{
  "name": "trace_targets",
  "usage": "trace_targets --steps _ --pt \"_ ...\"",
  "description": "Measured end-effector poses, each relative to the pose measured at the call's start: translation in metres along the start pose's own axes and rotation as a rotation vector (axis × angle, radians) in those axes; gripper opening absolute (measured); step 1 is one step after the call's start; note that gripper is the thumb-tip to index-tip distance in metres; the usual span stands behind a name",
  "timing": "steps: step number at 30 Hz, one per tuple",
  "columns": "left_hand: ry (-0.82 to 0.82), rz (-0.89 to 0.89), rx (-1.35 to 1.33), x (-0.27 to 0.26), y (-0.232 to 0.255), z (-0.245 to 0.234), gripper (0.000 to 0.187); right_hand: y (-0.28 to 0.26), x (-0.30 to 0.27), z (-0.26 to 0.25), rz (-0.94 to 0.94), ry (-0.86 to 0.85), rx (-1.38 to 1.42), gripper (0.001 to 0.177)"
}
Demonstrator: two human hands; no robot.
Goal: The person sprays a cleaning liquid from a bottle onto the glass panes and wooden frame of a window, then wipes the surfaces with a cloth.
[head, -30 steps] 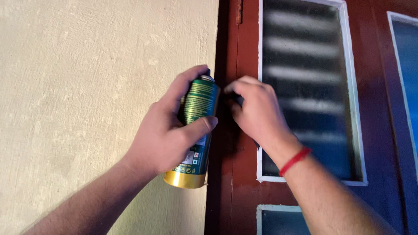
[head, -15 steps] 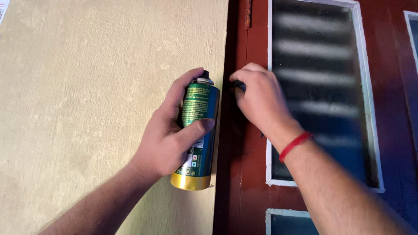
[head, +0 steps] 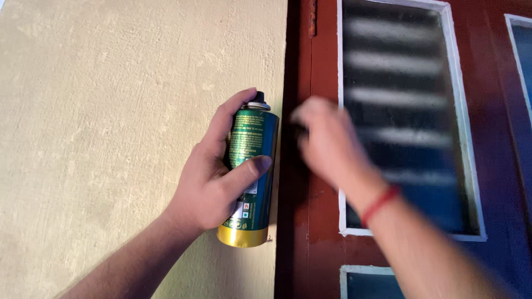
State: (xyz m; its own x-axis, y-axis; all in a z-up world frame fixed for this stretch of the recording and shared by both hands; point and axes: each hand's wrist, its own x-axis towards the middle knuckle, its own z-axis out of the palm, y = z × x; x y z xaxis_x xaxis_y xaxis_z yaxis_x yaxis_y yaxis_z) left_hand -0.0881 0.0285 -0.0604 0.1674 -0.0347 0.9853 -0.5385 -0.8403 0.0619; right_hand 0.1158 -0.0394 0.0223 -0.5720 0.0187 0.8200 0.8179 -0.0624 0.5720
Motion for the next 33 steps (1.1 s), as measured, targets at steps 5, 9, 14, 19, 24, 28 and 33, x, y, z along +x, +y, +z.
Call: trace_targets --steps 5,9,14,19,24,28,33 --pt "-0.015 -0.005 0.019 -0.001 -0.002 -0.003 0.084 0.017 0.04 0.007 0.21 0.014 0.072 0.023" --pt "-0.021 -0.013 0.024 -0.002 -0.005 -0.003 0.085 0.005 0.012 0.005 0.121 0.014 0.037 0.028" --pt "-0.03 0.082 0.055 -0.003 -0.008 -0.005 0.083 -0.04 -0.056 -0.007 0.155 -0.107 0.106 0.029" --pt "-0.029 0.09 0.064 -0.002 -0.005 -0.005 0.083 -0.036 -0.037 -0.014 0.22 -0.173 0.106 0.029" --pt "-0.021 0.072 0.051 -0.004 -0.007 -0.005 0.083 -0.043 -0.037 -0.007 0.238 -0.09 0.141 0.025" --pt "-0.049 0.154 0.09 -0.007 -0.007 -0.007 0.081 -0.055 -0.063 -0.013 0.237 -0.134 0.192 0.026" --pt "-0.061 0.122 0.015 -0.011 -0.004 -0.007 0.084 -0.054 -0.069 -0.011 0.189 -0.113 0.179 0.029"
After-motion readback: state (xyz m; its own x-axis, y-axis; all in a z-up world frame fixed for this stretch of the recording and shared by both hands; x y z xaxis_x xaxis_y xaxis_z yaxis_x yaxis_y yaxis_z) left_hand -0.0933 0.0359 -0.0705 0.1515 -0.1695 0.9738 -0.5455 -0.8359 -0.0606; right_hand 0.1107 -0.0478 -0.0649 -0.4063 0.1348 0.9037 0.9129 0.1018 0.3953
